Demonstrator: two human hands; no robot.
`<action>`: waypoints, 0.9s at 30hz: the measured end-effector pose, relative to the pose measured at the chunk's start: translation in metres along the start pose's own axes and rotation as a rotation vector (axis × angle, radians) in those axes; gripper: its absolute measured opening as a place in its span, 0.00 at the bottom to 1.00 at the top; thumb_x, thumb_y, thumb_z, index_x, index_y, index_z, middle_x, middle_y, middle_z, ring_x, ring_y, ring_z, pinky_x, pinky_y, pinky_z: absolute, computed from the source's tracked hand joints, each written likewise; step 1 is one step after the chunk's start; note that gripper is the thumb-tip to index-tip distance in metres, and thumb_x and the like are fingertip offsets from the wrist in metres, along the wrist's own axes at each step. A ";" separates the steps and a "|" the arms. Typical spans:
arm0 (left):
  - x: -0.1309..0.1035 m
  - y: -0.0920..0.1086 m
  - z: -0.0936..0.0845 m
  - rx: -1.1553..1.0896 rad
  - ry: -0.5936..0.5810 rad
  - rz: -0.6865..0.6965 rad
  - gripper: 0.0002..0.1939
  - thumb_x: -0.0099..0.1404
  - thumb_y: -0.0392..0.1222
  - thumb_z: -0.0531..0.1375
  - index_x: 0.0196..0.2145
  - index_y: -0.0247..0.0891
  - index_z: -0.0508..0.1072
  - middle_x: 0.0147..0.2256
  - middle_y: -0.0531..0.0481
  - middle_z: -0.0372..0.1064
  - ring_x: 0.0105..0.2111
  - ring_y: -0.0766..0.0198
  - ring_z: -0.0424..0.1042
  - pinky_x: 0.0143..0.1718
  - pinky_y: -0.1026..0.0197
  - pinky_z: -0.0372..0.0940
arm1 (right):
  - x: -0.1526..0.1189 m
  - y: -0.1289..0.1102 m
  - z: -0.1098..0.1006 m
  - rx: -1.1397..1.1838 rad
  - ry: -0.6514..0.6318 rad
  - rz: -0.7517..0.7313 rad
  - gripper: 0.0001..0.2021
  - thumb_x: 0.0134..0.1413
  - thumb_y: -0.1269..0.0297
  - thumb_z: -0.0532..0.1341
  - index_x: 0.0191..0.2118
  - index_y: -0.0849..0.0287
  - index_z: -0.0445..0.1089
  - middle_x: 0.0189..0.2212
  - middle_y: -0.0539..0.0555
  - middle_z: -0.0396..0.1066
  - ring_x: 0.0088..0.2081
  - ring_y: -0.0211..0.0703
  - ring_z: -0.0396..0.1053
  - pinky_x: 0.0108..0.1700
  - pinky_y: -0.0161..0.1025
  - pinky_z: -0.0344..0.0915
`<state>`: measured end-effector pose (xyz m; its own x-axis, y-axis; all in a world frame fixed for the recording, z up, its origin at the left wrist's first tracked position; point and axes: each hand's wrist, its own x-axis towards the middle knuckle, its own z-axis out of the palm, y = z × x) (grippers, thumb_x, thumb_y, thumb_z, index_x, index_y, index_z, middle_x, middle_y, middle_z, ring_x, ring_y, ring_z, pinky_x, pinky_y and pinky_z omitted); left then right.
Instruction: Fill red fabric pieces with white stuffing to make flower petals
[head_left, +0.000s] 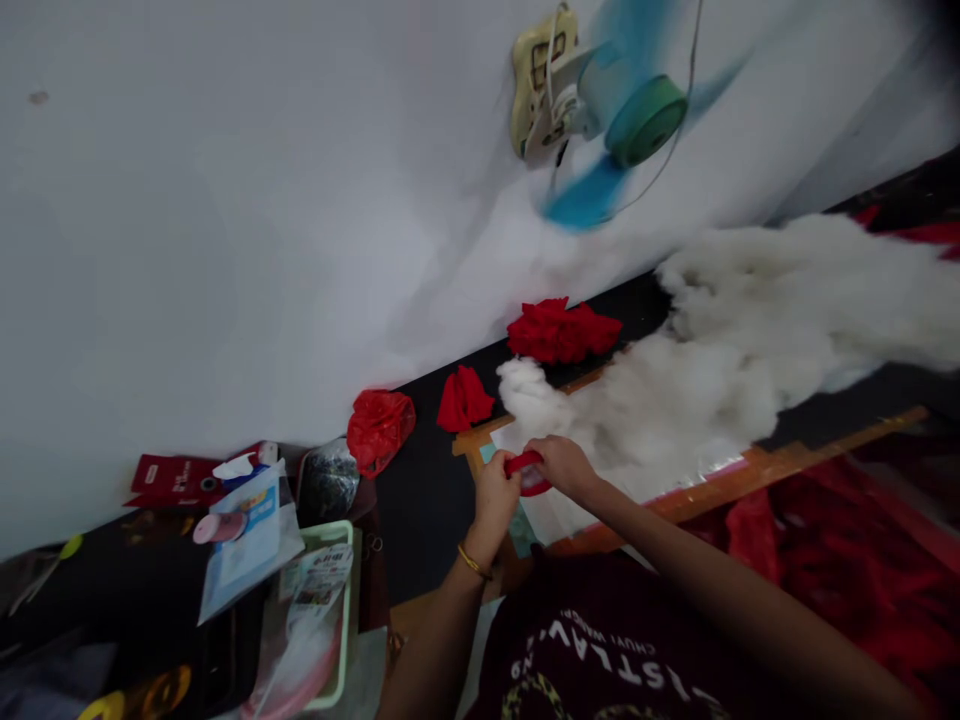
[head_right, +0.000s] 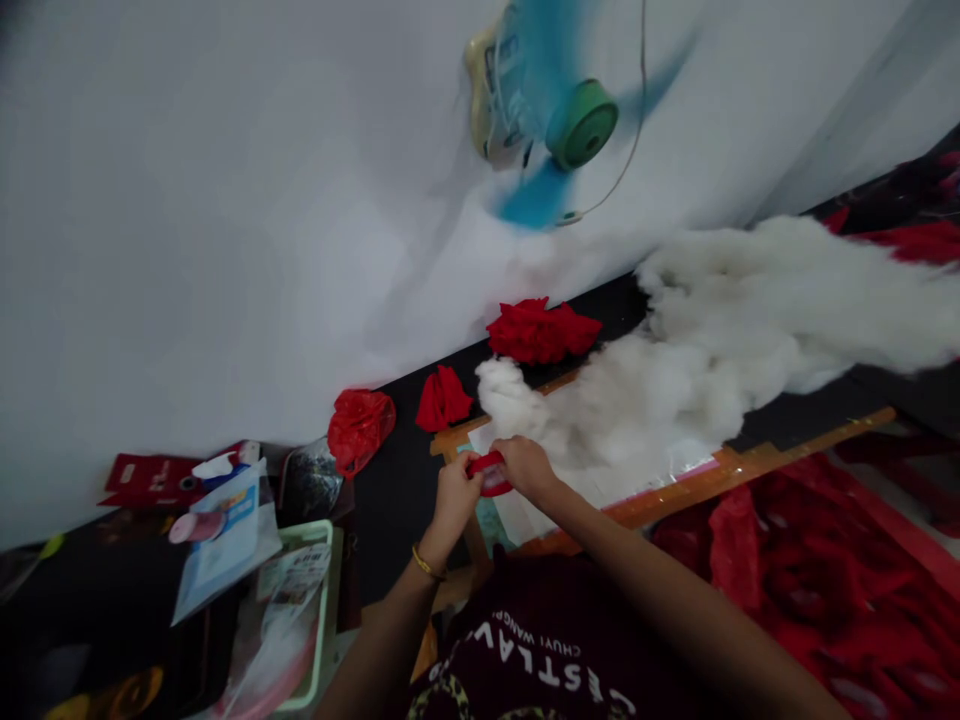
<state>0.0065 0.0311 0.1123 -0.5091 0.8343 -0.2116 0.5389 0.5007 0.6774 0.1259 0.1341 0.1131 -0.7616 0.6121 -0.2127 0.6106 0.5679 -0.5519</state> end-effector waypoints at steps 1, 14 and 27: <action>0.001 -0.003 -0.001 -0.009 -0.012 -0.014 0.12 0.55 0.29 0.57 0.36 0.37 0.74 0.31 0.47 0.74 0.32 0.59 0.72 0.38 0.59 0.63 | 0.001 0.003 0.002 0.039 0.010 -0.019 0.14 0.53 0.73 0.57 0.43 0.57 0.76 0.36 0.57 0.77 0.41 0.48 0.73 0.43 0.38 0.63; -0.006 0.007 0.036 -0.748 -0.029 -0.346 0.19 0.60 0.42 0.57 0.48 0.39 0.59 0.33 0.50 0.71 0.23 0.65 0.73 0.26 0.62 0.69 | -0.005 0.016 0.005 0.289 0.285 0.032 0.15 0.56 0.65 0.59 0.49 0.62 0.68 0.41 0.58 0.75 0.35 0.43 0.72 0.41 0.39 0.65; 0.012 0.006 0.013 -0.371 0.158 -0.091 0.07 0.60 0.36 0.56 0.35 0.35 0.73 0.29 0.50 0.71 0.30 0.63 0.68 0.36 0.62 0.63 | 0.000 0.006 -0.003 0.290 0.198 -0.074 0.14 0.56 0.68 0.55 0.44 0.61 0.74 0.40 0.58 0.77 0.41 0.45 0.72 0.45 0.39 0.64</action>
<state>0.0129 0.0469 0.1048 -0.6557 0.7304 -0.1911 0.2234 0.4294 0.8751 0.1299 0.1392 0.1122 -0.7270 0.6864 -0.0190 0.4469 0.4520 -0.7720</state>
